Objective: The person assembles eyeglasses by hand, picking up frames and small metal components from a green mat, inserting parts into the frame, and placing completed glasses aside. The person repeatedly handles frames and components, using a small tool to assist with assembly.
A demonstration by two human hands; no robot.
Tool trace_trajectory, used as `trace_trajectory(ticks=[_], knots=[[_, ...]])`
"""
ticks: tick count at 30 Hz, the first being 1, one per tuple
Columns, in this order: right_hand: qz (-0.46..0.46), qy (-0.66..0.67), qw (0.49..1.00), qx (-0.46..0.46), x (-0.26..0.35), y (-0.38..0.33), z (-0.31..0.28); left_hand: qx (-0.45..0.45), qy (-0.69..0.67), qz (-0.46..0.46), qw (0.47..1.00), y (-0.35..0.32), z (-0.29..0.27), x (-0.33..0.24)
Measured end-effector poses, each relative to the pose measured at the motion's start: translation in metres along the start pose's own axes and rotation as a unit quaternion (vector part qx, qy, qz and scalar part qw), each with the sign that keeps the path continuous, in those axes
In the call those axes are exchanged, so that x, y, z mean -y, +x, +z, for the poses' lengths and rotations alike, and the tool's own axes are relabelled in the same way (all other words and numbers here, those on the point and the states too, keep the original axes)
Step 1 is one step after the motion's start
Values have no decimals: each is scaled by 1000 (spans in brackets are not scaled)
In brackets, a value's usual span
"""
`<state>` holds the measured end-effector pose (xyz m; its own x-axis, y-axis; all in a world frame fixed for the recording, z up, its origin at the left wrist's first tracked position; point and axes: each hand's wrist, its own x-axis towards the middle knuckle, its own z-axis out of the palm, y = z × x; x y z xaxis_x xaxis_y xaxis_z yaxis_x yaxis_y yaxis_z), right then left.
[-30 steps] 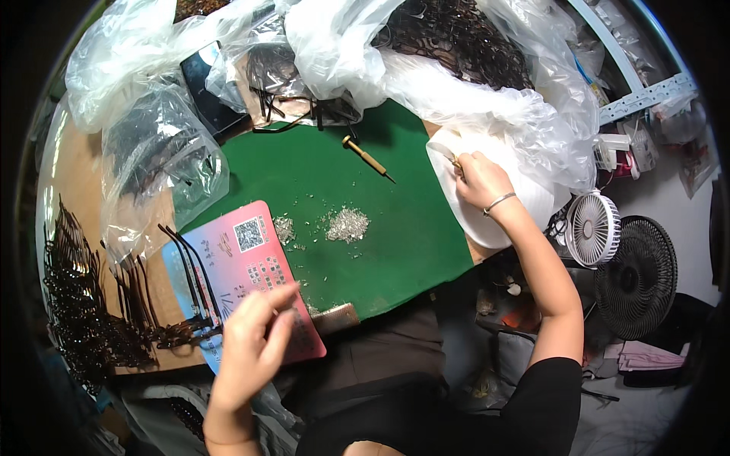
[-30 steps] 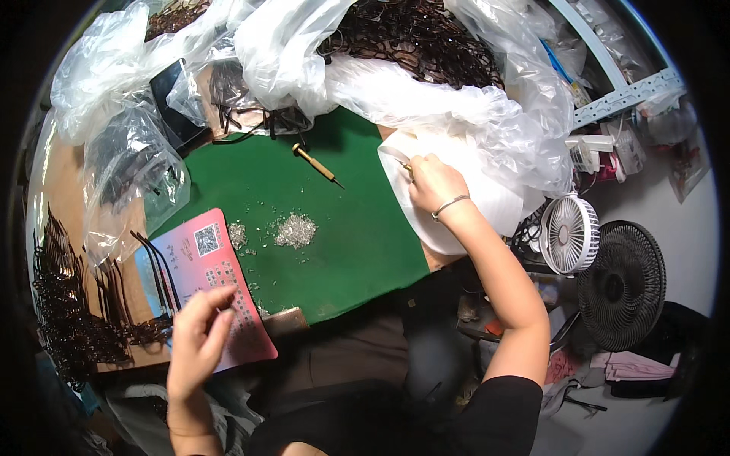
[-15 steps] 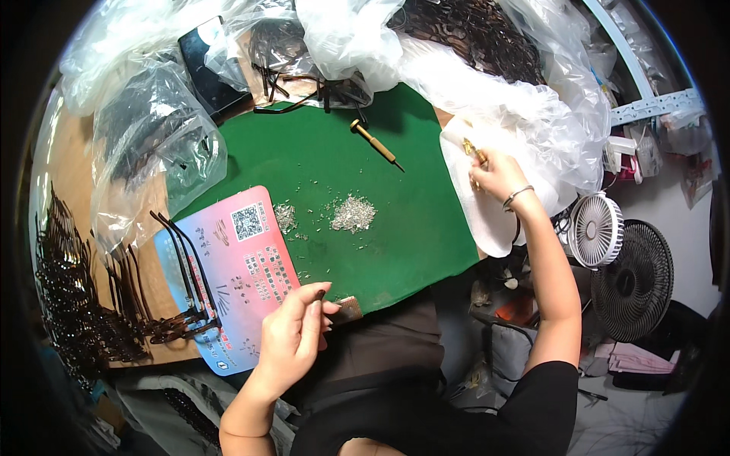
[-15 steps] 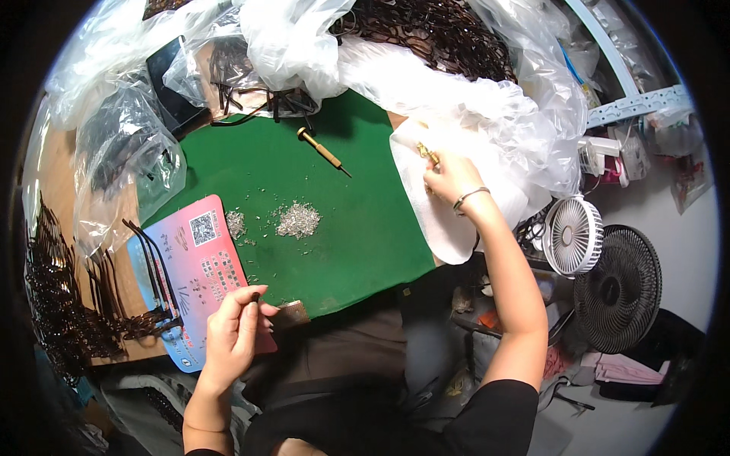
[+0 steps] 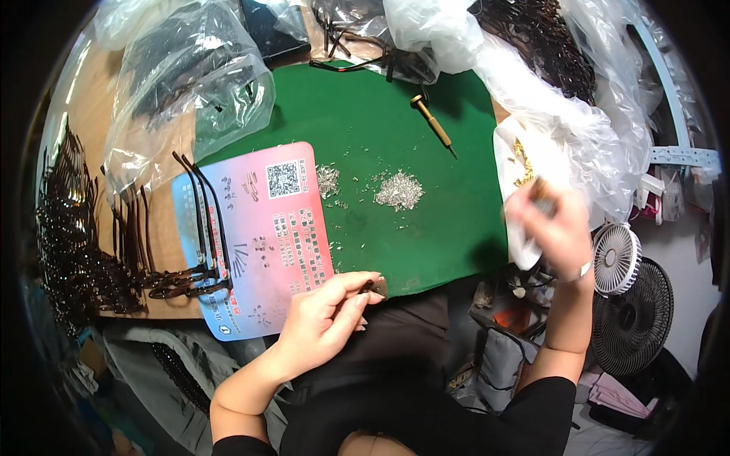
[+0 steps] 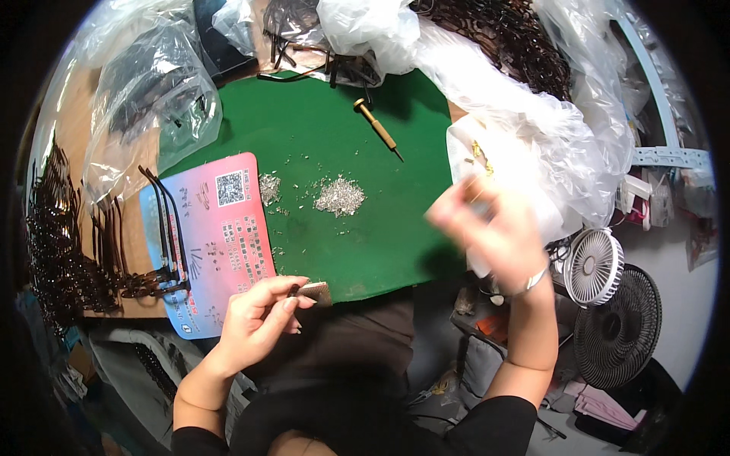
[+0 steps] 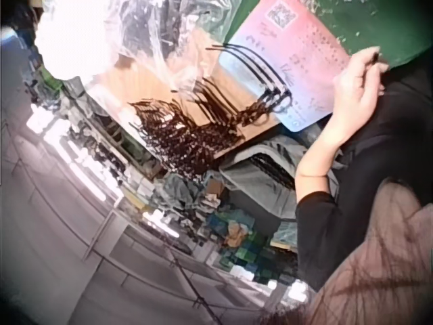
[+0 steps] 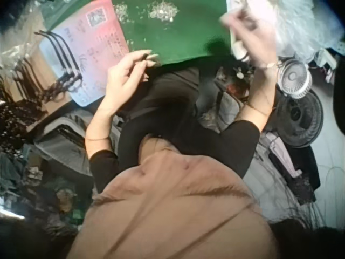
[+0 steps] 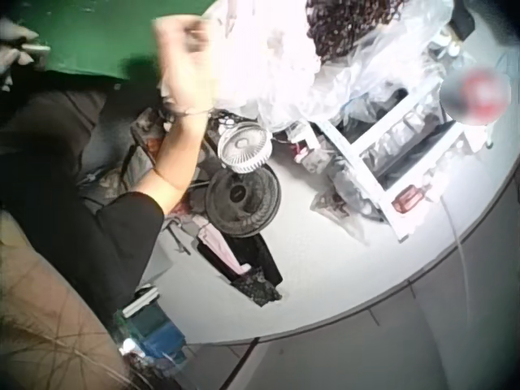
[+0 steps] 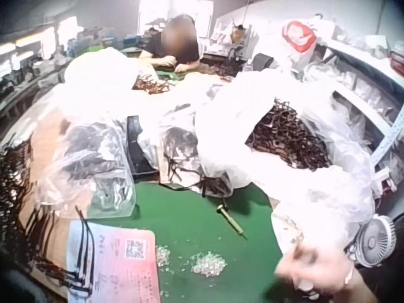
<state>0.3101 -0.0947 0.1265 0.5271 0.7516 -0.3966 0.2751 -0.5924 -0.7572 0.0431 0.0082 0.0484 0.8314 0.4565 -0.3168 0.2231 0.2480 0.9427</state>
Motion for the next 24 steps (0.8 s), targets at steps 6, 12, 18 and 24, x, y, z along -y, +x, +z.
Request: trace_trajectory(ticks=[6, 12, 18, 24], knots=[[-162, 83, 943, 278, -6, 11, 84, 64, -16, -53, 996, -1, 13, -15], [-174, 6, 908, 381, 4, 16, 79, 133, -152, -166, 965, 1, 1, -13], [-237, 92, 872, 419, -13, 27, 87, 236, -218, -195, 927, 10, -9, -5], [-236, 42, 886, 396, -8, 19, 86, 229, -253, -198, 919, 9, -8, 0]])
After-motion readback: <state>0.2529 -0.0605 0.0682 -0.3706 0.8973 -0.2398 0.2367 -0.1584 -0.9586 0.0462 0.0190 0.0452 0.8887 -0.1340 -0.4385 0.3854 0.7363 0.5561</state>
